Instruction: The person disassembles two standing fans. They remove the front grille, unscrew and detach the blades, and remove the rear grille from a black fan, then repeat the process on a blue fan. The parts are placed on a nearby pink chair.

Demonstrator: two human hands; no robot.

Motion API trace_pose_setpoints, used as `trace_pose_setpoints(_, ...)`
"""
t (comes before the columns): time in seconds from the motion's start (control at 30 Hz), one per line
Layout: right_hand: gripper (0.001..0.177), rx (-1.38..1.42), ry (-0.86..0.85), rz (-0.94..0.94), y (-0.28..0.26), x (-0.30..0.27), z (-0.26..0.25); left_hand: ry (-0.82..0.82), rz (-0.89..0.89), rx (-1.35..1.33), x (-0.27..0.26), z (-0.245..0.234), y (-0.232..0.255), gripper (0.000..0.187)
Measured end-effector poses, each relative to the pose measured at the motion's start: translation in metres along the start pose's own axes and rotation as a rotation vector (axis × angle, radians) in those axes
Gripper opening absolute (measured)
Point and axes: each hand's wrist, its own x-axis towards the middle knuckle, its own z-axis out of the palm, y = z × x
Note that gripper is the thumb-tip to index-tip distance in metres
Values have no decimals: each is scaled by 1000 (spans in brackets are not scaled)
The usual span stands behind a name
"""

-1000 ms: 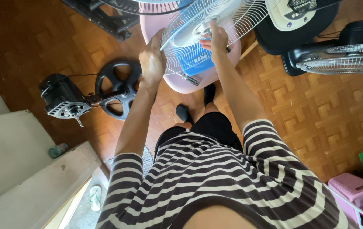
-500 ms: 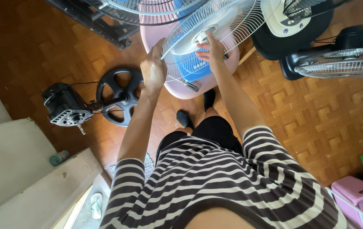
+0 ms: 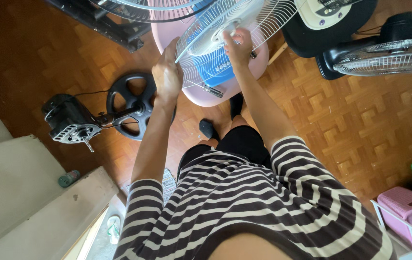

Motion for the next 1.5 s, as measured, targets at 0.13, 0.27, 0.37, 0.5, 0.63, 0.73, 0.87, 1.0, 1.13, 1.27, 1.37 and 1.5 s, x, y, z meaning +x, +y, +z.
trace_pose_setpoints(0.13,57,-367,85,-603,1,-6,-7,-2,-4,-9,-1,0,0,57)
trace_pose_setpoints(0.27,55,112,-107,610,-9,6,-7,2,2,0,-1,0,0,54)
trace_pose_setpoints(0.37,54,141,-104,402,-9,3,-3,-17,-20,-13,-2,1,0,54)
trace_pose_setpoints(0.5,58,-421,110,-376,-6,-9,-1,-11,2,10,-4,3,-3,55)
trace_pose_setpoints(0.63,55,16,-44,403,-10,3,-1,-24,-14,18,-5,7,-7,54)
trace_pose_setpoints(0.73,57,66,-70,495,-7,8,1,-23,-9,14,-6,8,-9,52)
trace_pose_setpoints(0.87,62,-669,202,-617,7,-4,1,-18,9,31,-7,7,-9,55)
trace_pose_setpoints(1.0,62,-260,24,41,8,3,-1,-48,-4,32,-7,6,-9,54)
trace_pose_setpoints(1.13,58,122,-133,510,10,14,0,-58,-31,39,-7,5,-9,52)
trace_pose_setpoints(1.27,64,-489,99,-519,19,8,0,-39,-11,55,-8,5,-10,52)
trace_pose_setpoints(1.37,62,-263,46,-213,14,9,-2,-15,18,51,-7,6,-11,53)
trace_pose_setpoints(1.5,58,102,-131,570,-5,11,-3,-32,9,45,-6,6,-12,54)
